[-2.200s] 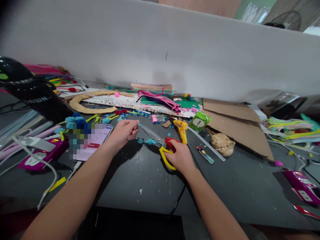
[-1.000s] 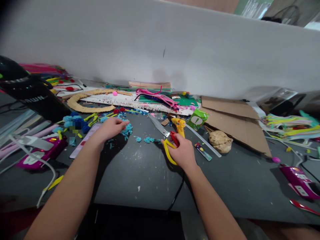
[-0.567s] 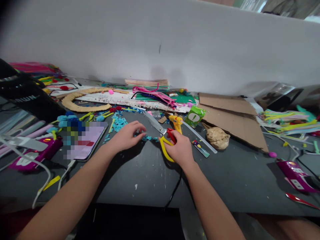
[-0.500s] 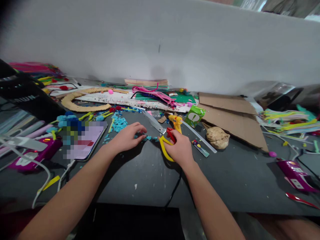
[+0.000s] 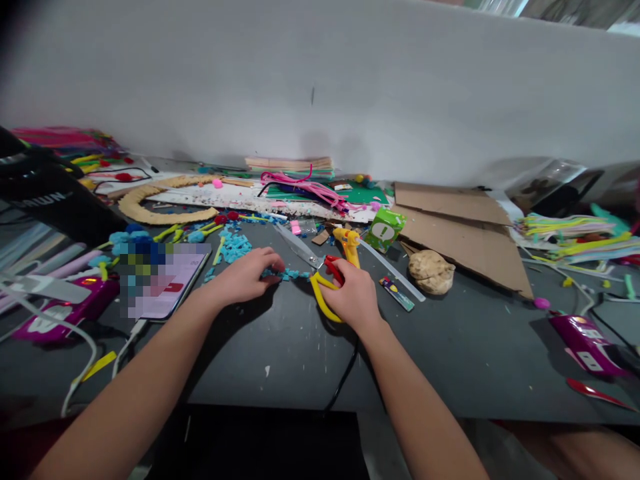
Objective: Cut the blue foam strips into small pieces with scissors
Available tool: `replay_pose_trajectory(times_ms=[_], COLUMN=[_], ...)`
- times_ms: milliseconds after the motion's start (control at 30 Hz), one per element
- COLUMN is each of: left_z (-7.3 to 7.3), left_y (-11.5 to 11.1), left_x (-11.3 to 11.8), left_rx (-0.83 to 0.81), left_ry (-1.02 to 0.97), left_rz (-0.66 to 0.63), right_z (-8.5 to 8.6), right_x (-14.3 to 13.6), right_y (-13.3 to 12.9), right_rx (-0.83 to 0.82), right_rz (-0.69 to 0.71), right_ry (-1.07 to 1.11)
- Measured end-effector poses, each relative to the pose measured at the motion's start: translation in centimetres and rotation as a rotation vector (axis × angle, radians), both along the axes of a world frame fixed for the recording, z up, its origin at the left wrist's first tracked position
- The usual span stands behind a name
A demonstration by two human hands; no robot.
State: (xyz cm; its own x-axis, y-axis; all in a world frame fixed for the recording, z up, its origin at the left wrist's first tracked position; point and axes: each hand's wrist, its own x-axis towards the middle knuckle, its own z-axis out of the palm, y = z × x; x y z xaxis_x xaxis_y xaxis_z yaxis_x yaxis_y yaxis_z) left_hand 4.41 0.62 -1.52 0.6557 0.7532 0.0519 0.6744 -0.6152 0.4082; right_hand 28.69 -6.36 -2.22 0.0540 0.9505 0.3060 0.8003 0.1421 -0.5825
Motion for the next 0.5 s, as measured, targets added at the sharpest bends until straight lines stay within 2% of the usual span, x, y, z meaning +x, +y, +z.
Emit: replay_pose_trajectory(times_ms=[300, 500], left_z=[-0.01, -0.09], left_y=[-0.19, -0.07], left_x=[0.49, 0.63], left_rx=[0.019, -0.01], left_ry=[0.022, -0.045], left_rz=[-0.022, -0.021], right_z=[-0.02, -0.13], right_x=[-0.01, 0.12], right_y=[-0.1, -0.05], right_rx=[0.001, -0.009], right_rz=[0.004, 0.008], right_ry=[-0.006, -0.011])
